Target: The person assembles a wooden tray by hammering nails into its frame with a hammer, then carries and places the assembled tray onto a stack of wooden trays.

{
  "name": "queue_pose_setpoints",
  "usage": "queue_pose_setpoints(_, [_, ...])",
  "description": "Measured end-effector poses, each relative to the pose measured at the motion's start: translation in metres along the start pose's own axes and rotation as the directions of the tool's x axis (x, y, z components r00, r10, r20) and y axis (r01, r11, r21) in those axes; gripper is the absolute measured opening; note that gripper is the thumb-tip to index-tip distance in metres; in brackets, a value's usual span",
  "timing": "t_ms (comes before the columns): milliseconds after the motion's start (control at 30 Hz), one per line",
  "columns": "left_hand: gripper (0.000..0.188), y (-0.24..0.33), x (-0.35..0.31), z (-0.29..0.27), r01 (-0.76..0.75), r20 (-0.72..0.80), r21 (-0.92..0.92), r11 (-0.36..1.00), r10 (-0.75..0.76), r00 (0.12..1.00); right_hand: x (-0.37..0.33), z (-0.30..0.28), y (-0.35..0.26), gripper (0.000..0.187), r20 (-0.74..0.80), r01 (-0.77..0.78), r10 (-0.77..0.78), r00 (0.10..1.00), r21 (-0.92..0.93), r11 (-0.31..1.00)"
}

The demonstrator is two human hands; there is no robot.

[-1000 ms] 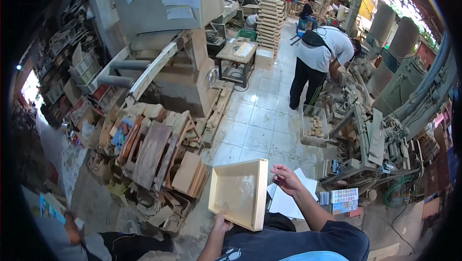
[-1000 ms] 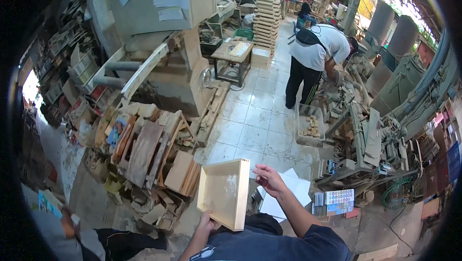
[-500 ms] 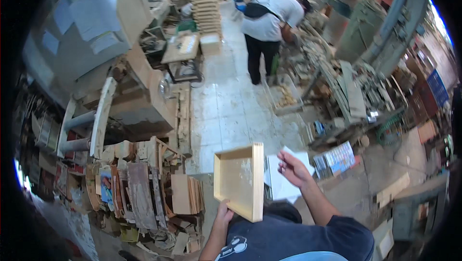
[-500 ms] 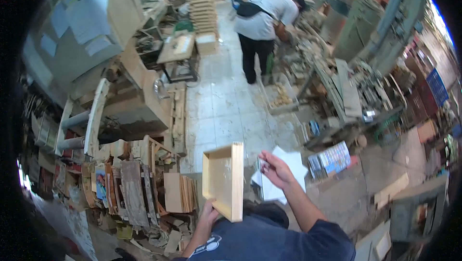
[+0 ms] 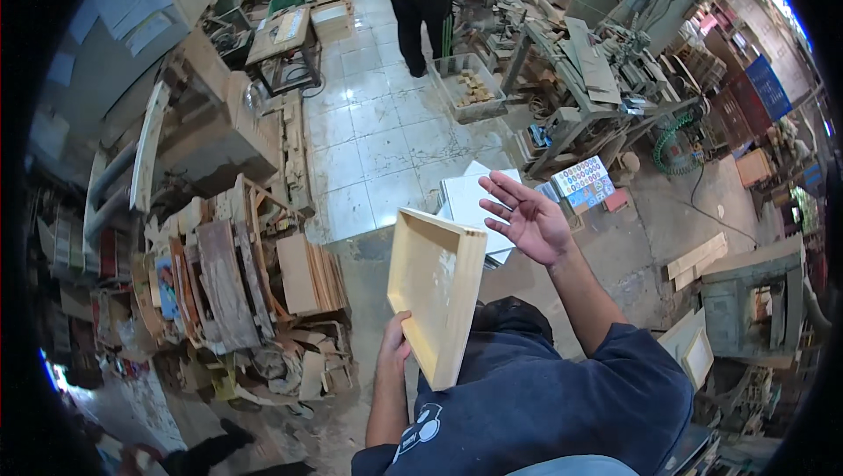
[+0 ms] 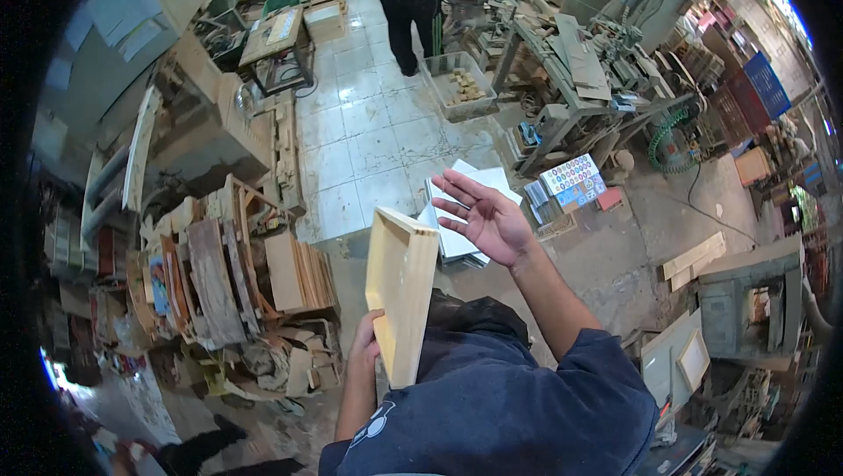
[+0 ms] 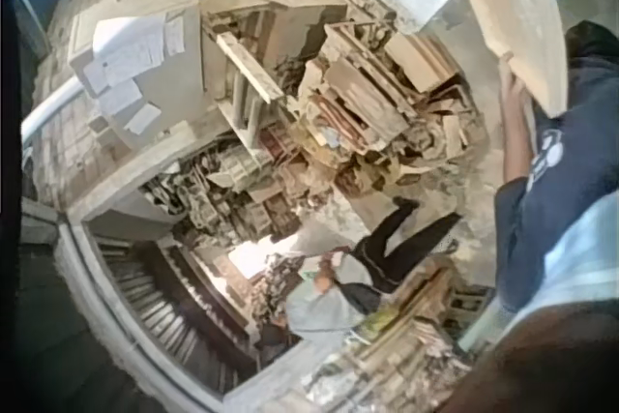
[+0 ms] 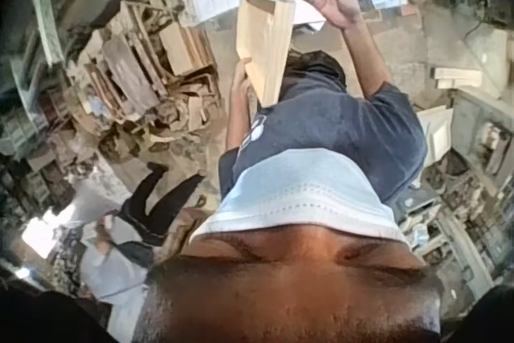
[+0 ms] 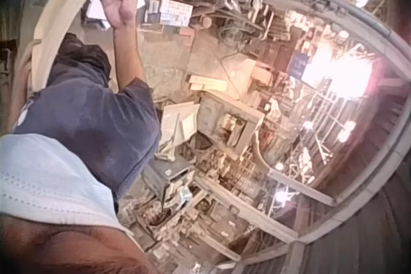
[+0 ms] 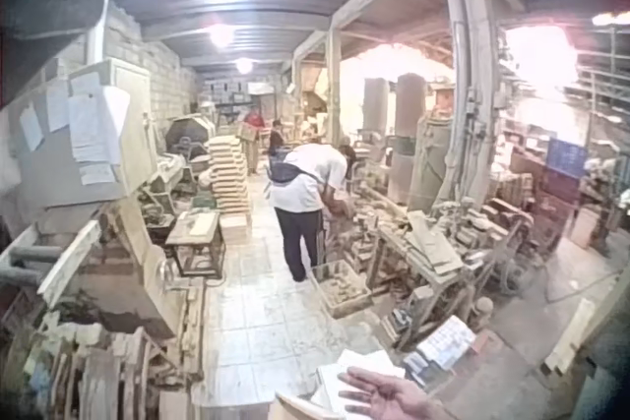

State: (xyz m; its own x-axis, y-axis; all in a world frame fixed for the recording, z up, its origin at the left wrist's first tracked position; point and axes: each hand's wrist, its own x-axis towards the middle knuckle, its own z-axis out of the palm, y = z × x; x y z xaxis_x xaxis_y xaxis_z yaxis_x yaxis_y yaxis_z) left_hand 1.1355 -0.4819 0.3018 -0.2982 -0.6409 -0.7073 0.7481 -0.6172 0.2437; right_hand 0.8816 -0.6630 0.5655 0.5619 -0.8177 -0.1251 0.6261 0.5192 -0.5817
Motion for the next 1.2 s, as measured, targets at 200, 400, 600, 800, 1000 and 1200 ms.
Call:
queue_pose_setpoints(200, [0.039, -0.068, -0.043, -0.001, 0.081, 0.048, 0.069, 0.994, -0.084, 0.995, -0.057, 0.015, 0.008, 0.045, -0.090, 0.002, -0.020, 0.996, -0.195, 0.981])
queue_pose_setpoints(400, [0.043, -0.099, -0.075, 0.048, 0.104, -0.093, 0.226, 0.969, -0.085, 0.992, -0.099, -0.012, 0.000, 0.023, -0.038, 0.083, -0.090, 0.995, -0.157, 0.984])
queue_pose_setpoints(600, [0.047, -0.133, -0.052, 0.082, 0.062, -0.134, 0.308, 0.949, -0.021, 0.991, -0.143, -0.066, -0.037, 0.018, -0.119, 0.308, -0.318, 0.941, -0.095, 0.947])
queue_pose_setpoints(800, [0.047, -0.200, 0.000, 0.120, -0.049, -0.028, 0.175, 0.983, 0.055, 0.998, -0.227, -0.142, -0.103, 0.012, -0.155, 0.431, -0.438, 0.886, -0.075, 0.899])
queue_pose_setpoints(1000, [0.045, -0.285, 0.058, 0.196, -0.040, 0.097, 0.030, 0.999, 0.037, 0.995, -0.316, -0.220, -0.171, 0.017, -0.135, 0.429, -0.424, 0.895, 0.007, 0.903])
queue_pose_setpoints(1200, [0.043, -0.317, 0.097, 0.272, -0.140, 0.011, -0.059, 0.988, 0.141, 0.990, -0.345, -0.236, -0.226, 0.043, -0.117, 0.291, -0.273, 0.955, 0.192, 0.937])
